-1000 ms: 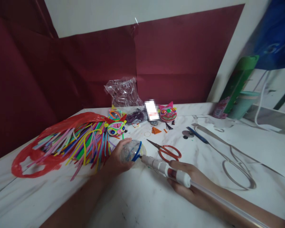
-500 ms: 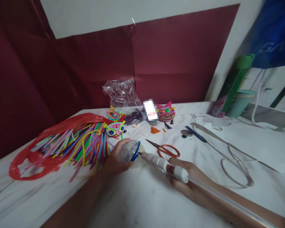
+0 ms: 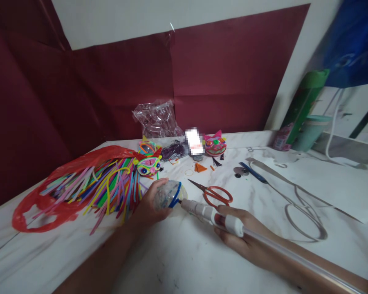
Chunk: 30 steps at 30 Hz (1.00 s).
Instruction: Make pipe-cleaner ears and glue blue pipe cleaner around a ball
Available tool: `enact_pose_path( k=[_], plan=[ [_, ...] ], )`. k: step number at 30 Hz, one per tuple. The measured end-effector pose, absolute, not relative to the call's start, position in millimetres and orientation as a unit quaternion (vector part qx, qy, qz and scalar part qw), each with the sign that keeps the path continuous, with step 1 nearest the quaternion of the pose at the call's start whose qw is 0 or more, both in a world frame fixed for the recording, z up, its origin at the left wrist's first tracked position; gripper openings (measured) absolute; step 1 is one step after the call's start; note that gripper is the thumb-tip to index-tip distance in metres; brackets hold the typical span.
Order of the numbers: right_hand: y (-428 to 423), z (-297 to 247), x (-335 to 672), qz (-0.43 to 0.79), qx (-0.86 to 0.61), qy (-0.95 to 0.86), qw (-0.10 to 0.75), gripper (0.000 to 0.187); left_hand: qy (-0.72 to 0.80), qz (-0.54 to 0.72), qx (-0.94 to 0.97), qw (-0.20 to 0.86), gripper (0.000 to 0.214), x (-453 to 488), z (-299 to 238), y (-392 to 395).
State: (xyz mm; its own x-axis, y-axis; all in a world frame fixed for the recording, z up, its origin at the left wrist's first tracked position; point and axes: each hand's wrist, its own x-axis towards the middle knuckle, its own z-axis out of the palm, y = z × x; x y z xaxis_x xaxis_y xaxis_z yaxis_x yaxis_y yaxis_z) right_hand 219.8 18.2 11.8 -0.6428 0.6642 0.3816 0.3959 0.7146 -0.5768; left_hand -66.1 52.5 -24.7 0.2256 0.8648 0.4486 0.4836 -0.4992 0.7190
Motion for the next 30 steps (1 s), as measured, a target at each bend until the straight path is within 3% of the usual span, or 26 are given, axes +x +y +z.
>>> enact_pose_path(
  k=[23, 30],
  plan=[
    [21.6, 5.3, 216.7, 0.143, -0.268, -0.891, 0.338, 0.021, 0.464, 0.434, 0.737, 0.232, 0.071, -64.5, -22.4, 51.5],
    [19.6, 6.3, 215.7, 0.137, -0.267, -0.901, 0.313, 0.021, 0.471, 0.429, 0.736, 0.228, 0.071, -63.7, -19.2, 49.3]
  ],
)
